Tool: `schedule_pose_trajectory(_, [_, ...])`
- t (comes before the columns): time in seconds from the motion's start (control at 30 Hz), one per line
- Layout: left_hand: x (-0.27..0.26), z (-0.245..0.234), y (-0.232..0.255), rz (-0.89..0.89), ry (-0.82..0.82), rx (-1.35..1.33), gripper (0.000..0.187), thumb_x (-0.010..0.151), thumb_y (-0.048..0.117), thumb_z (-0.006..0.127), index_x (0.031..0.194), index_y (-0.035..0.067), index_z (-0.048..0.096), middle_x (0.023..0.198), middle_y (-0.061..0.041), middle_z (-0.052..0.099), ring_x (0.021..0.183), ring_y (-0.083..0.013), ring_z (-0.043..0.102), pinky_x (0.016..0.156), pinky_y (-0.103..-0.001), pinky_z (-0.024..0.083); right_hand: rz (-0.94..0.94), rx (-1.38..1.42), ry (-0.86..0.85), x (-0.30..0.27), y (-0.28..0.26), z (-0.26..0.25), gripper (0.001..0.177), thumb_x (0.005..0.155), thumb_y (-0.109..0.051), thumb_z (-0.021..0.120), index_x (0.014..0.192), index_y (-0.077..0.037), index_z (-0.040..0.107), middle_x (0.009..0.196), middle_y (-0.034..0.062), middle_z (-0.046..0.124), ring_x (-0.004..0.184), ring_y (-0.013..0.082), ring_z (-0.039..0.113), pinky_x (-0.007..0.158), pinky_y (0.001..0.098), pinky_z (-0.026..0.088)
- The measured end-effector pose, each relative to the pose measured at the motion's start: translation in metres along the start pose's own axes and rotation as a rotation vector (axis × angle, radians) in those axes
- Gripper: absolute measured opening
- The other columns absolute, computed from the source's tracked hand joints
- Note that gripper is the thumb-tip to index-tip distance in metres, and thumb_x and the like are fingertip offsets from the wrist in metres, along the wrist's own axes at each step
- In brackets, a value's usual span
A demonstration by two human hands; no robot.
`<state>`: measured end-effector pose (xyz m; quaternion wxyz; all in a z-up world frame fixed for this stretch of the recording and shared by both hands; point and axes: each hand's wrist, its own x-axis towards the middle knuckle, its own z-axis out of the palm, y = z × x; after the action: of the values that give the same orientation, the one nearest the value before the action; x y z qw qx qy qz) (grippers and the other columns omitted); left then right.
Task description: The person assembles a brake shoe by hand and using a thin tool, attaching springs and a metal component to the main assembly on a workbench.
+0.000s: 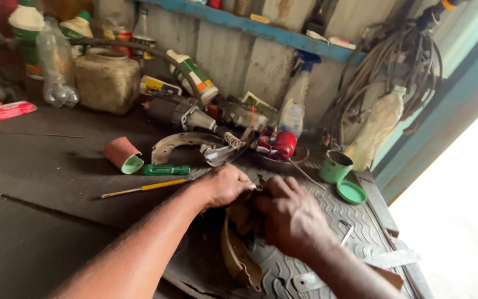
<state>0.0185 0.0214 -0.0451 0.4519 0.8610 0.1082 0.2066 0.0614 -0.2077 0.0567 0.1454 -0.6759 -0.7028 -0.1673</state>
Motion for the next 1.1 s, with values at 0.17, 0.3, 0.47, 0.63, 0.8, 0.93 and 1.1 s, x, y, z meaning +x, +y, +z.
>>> schedule_pose_trajectory(0.17, [-0.005, -0.005, 0.029, -0.208, -0.002, 0.092, 0.023, 0.086, 0.03, 0.072, 0.095, 0.012, 0.082, 0.093, -0.01, 0.081, 0.086, -0.0196, 0.074, 0.082, -0.034, 0.057, 0.054, -0.089, -0.009, 0.011, 0.018, -0.01, 0.04, 0.067, -0.04, 0.084, 0.102, -0.021, 0.082, 0.106, 0.0099, 0.061, 0.104, 0.0312, 0.058, 0.084, 0.043, 0.048])
schedule_pose_trajectory(0.3, [-0.015, -0.01, 0.042, -0.183, 0.04, 0.133, 0.023, 0.086, 0.034, 0.072, 0.097, 0.015, 0.082, 0.096, -0.008, 0.079, 0.086, -0.0175, 0.074, 0.083, -0.034, 0.056, 0.234, -0.175, 0.147, 0.012, 0.027, -0.002, 0.022, 0.072, -0.018, 0.071, 0.091, -0.018, 0.082, 0.104, 0.0084, 0.067, 0.101, 0.0323, 0.063, 0.084, 0.0438, 0.051])
schedule_pose_trajectory(0.47, [-0.01, -0.012, 0.048, -0.216, -0.017, 0.068, 0.029, 0.085, 0.037, 0.073, 0.093, 0.011, 0.081, 0.086, -0.009, 0.08, 0.079, -0.0175, 0.071, 0.079, -0.035, 0.057, 0.139, -0.032, 0.405, -0.002, 0.012, 0.04, 0.022, 0.079, -0.013, 0.07, 0.099, -0.005, 0.075, 0.129, 0.0303, 0.06, 0.112, 0.0451, 0.062, 0.093, 0.0461, 0.052])
schedule_pose_trajectory(0.63, [-0.02, -0.017, 0.066, -0.23, -0.016, 0.133, 0.029, 0.085, 0.038, 0.072, 0.091, 0.011, 0.081, 0.081, -0.006, 0.077, 0.073, -0.0165, 0.069, 0.074, -0.036, 0.055, 0.236, 0.356, -0.167, -0.014, -0.029, -0.003, 0.038, 0.076, -0.006, 0.061, 0.109, -0.014, 0.077, 0.105, 0.0126, 0.067, 0.099, 0.0319, 0.069, 0.086, 0.041, 0.056])
schedule_pose_trajectory(0.8, [-0.027, -0.015, 0.069, -0.246, -0.006, 0.116, 0.03, 0.086, 0.036, 0.072, 0.087, 0.007, 0.08, 0.078, -0.009, 0.077, 0.072, -0.0173, 0.067, 0.071, -0.037, 0.055, 0.265, 0.33, -0.089, -0.005, -0.016, -0.03, 0.032, 0.077, -0.009, 0.064, 0.102, -0.018, 0.082, 0.096, 0.0076, 0.076, 0.092, 0.0272, 0.075, 0.082, 0.0353, 0.06])
schedule_pose_trajectory(0.93, [-0.022, -0.016, 0.067, -0.216, 0.001, 0.106, 0.029, 0.086, 0.037, 0.072, 0.087, 0.009, 0.08, 0.078, -0.007, 0.077, 0.072, -0.0152, 0.068, 0.072, -0.035, 0.055, 0.213, 0.185, -0.01, -0.005, 0.008, -0.029, 0.036, 0.078, -0.01, 0.07, 0.112, -0.015, 0.078, 0.104, 0.0098, 0.074, 0.095, 0.0313, 0.071, 0.082, 0.0388, 0.055])
schedule_pose_trajectory(1.1, [-0.016, -0.009, 0.049, -0.144, -0.021, 0.206, 0.031, 0.087, 0.041, 0.07, 0.09, 0.011, 0.079, 0.077, -0.008, 0.075, 0.071, -0.0168, 0.069, 0.071, -0.036, 0.055, 0.219, 0.135, -0.234, -0.022, 0.045, -0.029, 0.04, 0.075, -0.015, 0.073, 0.115, -0.018, 0.077, 0.101, 0.0066, 0.075, 0.097, 0.0265, 0.072, 0.083, 0.0366, 0.057])
